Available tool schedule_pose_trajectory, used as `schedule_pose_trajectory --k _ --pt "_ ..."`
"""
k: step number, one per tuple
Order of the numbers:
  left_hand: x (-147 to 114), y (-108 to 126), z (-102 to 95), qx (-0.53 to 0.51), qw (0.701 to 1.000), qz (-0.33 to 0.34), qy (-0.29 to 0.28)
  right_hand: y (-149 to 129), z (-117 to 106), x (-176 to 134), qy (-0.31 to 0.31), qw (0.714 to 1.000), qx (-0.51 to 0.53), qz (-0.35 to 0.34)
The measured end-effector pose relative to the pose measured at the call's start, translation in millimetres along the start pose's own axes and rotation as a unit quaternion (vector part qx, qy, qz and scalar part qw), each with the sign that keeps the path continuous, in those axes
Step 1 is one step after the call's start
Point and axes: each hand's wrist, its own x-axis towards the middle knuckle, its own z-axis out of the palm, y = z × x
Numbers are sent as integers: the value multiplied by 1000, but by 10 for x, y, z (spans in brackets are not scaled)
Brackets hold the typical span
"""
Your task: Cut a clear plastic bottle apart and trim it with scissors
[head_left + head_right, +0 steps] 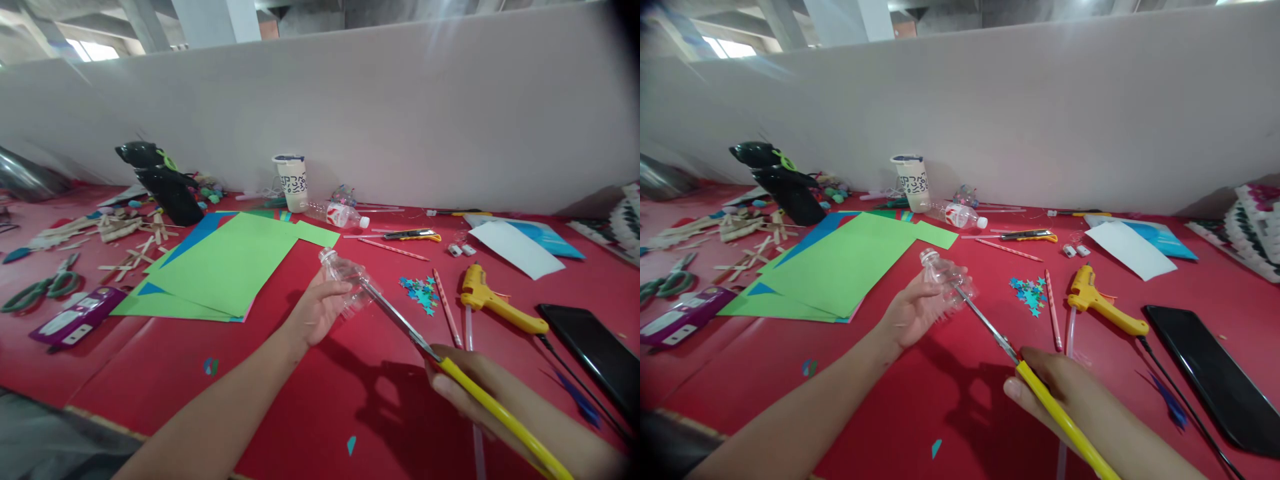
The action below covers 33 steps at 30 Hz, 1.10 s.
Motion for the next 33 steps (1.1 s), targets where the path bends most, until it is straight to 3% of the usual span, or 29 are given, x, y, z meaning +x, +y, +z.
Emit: schedule_pose_trajectory --k 6,13,20,24,28,33 --pt "7 8 0 5 1000 -4 -2 91 69 26 -42 998 45 8" --pt "31 -34 -17 46 999 24 0 60 86 6 8 999 22 36" --pt "40 -50 15 108 993 48 17 27 102 -16 9 995 49 92" --pt "41 -44 -6 90 994 56 18 -57 90 -28 -15 988 96 124" --pt "44 -40 -6 79 995 63 20 -24 71 11 -48 992 93 69" --pt "68 -58 22 117 986 92 71 167 99 80 -87 995 42 -34"
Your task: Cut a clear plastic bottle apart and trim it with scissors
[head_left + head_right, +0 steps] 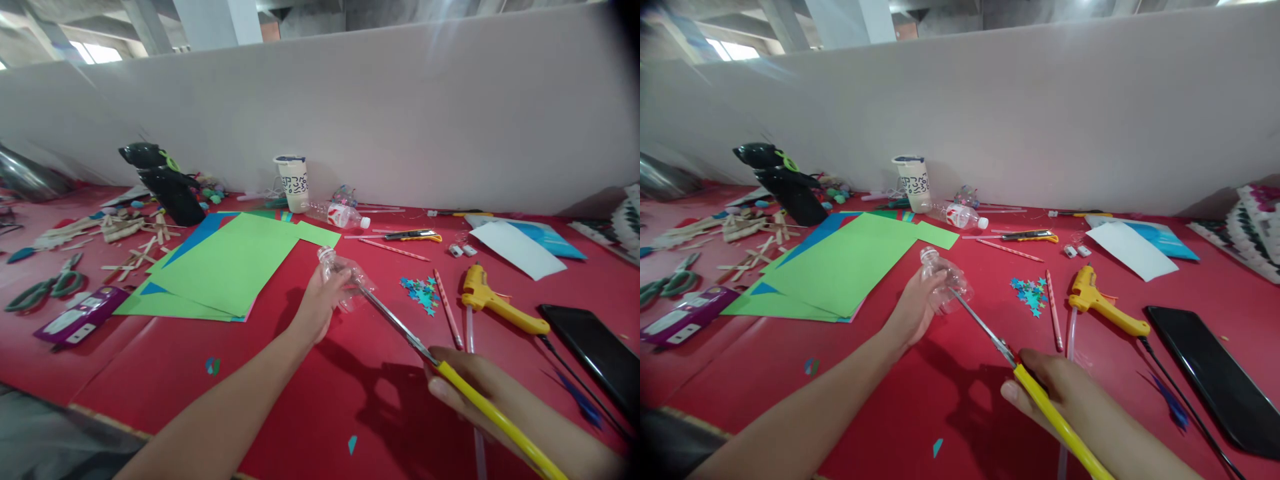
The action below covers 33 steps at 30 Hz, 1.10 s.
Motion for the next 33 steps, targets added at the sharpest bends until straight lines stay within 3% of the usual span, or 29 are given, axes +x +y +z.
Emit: schedule_pose_trajectory --k 8,15,21,29,33 --pt "-8 -30 14 11 1000 29 3 -158 47 -89 -27 989 129 65" --pt "-25 -68 35 -8 998 54 11 -333 50 -140 -8 979 187 86" --pt "-67 -49 79 -13 999 46 19 -341 50 -153 15 983 166 78" --pt "-60 -55 68 -12 999 49 20 -272 75 -112 -20 980 182 74" --pt "-56 -75 58 -5 998 58 17 -280 52 -128 22 984 158 75"
